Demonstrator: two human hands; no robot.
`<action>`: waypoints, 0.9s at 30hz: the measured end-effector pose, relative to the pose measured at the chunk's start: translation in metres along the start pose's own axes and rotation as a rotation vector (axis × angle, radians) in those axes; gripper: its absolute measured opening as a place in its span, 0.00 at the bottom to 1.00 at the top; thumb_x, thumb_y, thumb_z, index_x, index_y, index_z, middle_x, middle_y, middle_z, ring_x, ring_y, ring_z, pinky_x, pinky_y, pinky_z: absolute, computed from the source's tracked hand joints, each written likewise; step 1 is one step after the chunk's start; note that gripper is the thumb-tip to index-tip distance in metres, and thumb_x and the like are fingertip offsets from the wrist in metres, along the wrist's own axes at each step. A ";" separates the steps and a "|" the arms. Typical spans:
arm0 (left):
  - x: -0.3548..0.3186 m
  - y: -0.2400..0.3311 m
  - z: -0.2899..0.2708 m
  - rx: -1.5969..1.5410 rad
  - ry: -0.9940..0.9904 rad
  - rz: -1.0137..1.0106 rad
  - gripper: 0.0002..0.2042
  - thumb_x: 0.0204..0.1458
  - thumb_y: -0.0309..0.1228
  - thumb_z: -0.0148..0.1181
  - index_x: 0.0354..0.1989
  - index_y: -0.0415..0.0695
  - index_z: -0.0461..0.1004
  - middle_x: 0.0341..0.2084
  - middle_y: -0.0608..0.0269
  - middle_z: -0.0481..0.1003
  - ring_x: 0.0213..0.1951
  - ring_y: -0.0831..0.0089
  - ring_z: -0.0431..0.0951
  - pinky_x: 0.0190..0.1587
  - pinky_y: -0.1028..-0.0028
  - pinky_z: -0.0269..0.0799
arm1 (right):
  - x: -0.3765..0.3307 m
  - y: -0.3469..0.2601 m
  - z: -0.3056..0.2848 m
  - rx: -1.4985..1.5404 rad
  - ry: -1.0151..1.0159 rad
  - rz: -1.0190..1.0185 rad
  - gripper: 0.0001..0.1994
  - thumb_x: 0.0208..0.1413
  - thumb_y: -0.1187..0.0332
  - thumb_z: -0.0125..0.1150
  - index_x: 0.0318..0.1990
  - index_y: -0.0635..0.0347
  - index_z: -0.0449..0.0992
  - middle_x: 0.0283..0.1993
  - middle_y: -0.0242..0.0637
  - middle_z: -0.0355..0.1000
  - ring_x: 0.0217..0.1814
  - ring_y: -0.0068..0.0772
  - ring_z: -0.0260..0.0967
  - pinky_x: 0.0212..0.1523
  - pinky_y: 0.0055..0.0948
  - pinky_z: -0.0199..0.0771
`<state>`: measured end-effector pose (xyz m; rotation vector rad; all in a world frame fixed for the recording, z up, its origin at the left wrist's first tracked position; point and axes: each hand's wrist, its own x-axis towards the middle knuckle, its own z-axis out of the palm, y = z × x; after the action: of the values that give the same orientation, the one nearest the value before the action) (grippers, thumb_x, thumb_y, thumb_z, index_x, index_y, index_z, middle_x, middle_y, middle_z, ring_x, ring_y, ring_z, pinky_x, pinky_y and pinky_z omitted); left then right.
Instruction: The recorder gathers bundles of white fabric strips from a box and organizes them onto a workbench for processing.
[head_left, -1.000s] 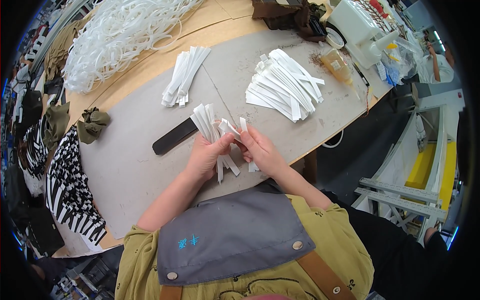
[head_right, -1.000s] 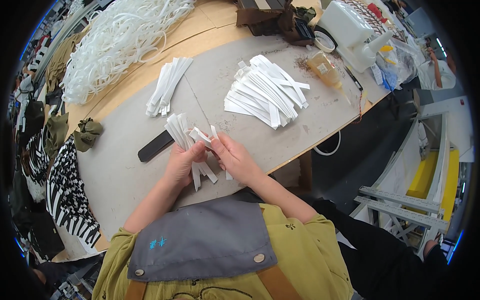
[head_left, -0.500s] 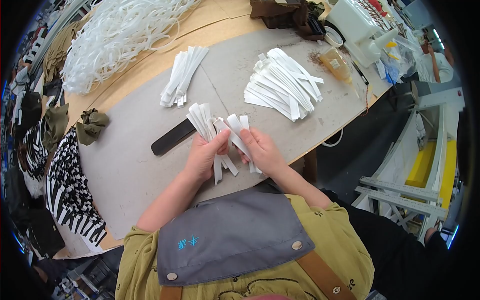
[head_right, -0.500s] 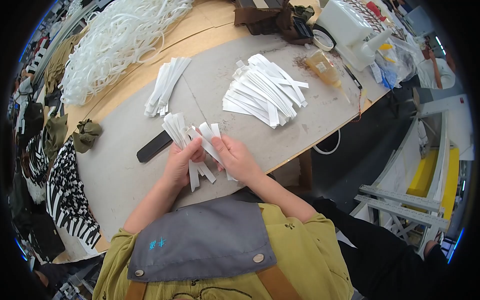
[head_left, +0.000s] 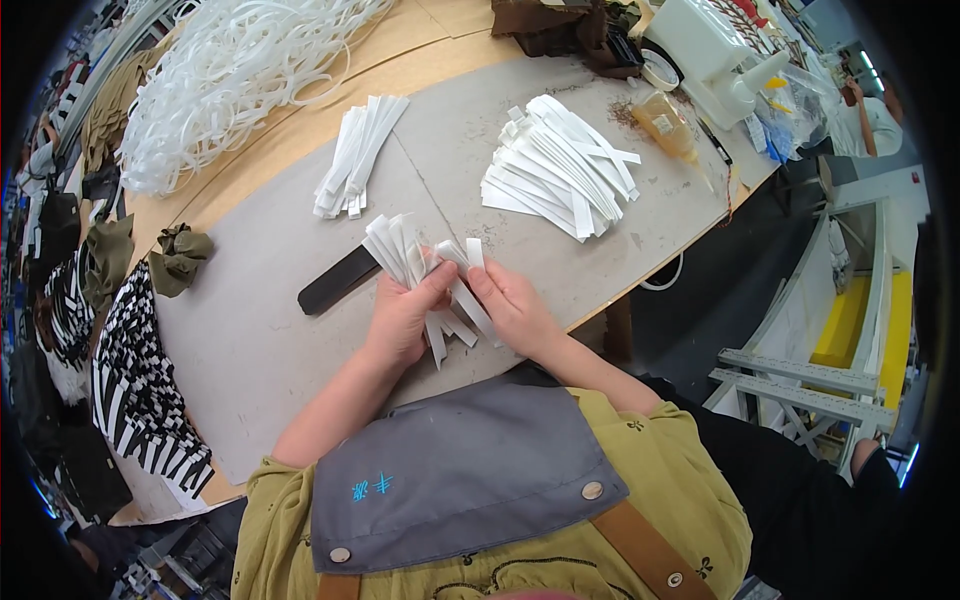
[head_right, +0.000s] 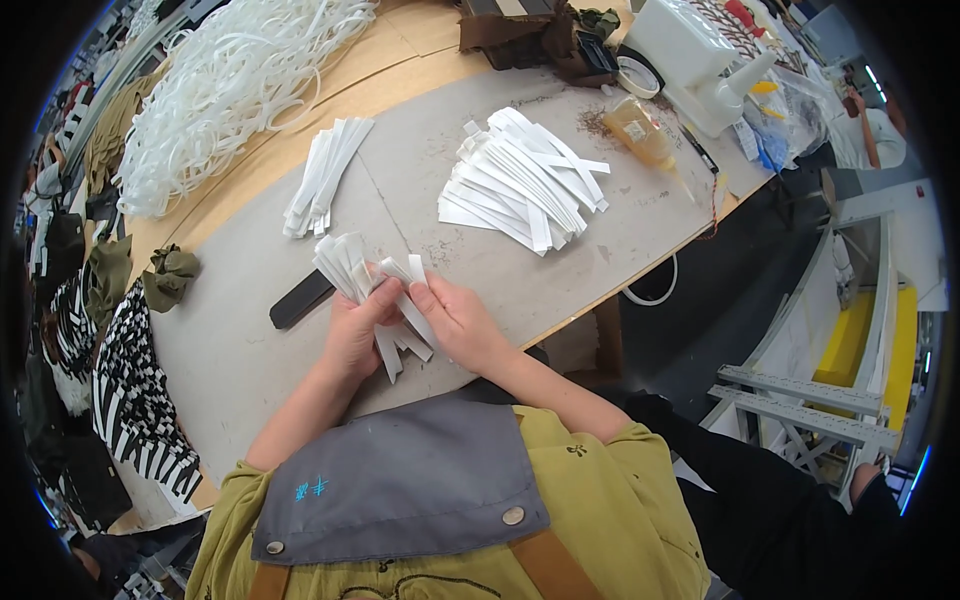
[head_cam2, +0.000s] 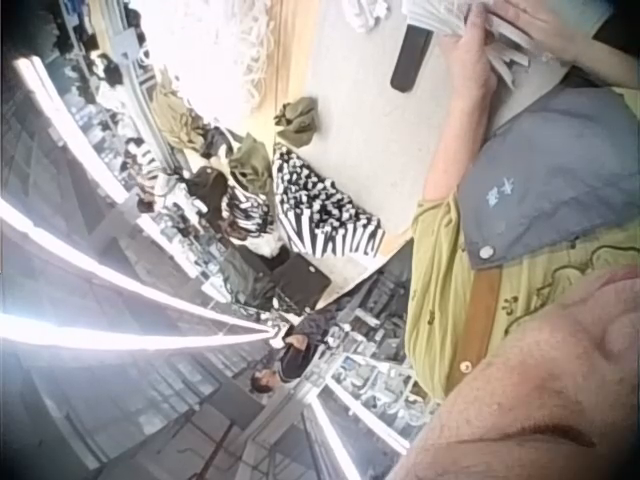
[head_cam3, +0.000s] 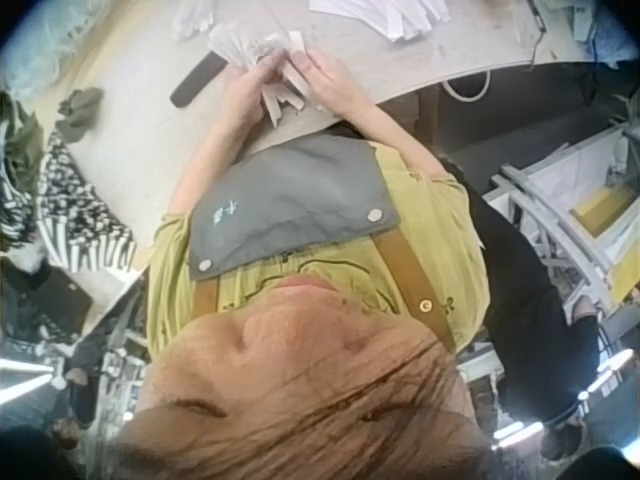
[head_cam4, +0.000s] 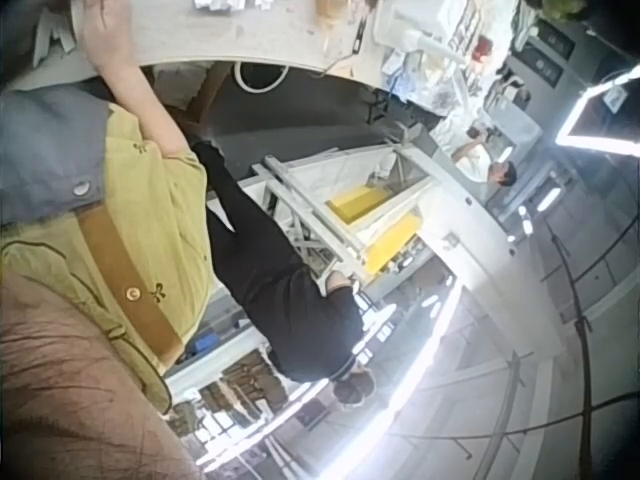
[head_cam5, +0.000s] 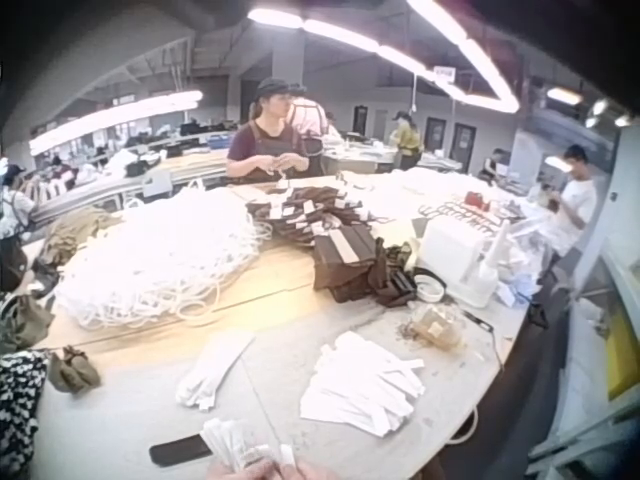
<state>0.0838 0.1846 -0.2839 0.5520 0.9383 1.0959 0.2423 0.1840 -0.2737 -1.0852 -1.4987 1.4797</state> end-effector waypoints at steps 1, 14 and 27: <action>0.000 0.000 0.000 -0.024 0.001 0.002 0.08 0.50 0.30 0.64 0.34 0.47 0.69 0.25 0.73 0.69 0.25 0.84 0.65 0.27 0.82 0.59 | 0.000 0.000 0.000 0.000 0.001 0.000 0.19 0.66 0.59 0.39 0.54 0.65 0.67 0.34 0.38 0.71 0.35 0.24 0.65 0.39 0.25 0.66; 0.003 0.001 0.009 -0.115 -0.055 0.140 0.08 0.60 0.39 0.51 0.37 0.50 0.65 0.26 0.73 0.65 0.31 0.80 0.66 0.37 0.76 0.65 | -0.001 0.002 -0.005 -0.088 0.082 -0.066 0.18 0.66 0.60 0.39 0.46 0.65 0.71 0.40 0.35 0.68 0.44 0.26 0.64 0.46 0.25 0.63; -0.001 -0.002 -0.004 0.113 -0.243 -0.055 0.18 0.54 0.32 0.60 0.51 0.40 0.66 0.30 0.70 0.69 0.31 0.80 0.69 0.38 0.77 0.66 | 0.006 -0.010 -0.004 -0.427 0.125 -0.383 0.20 0.63 0.60 0.41 0.54 0.63 0.71 0.63 0.45 0.56 0.63 0.46 0.54 0.61 0.39 0.51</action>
<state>0.0812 0.1825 -0.2866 0.7312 0.8009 0.9075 0.2434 0.1912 -0.2643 -1.0302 -1.8564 0.8371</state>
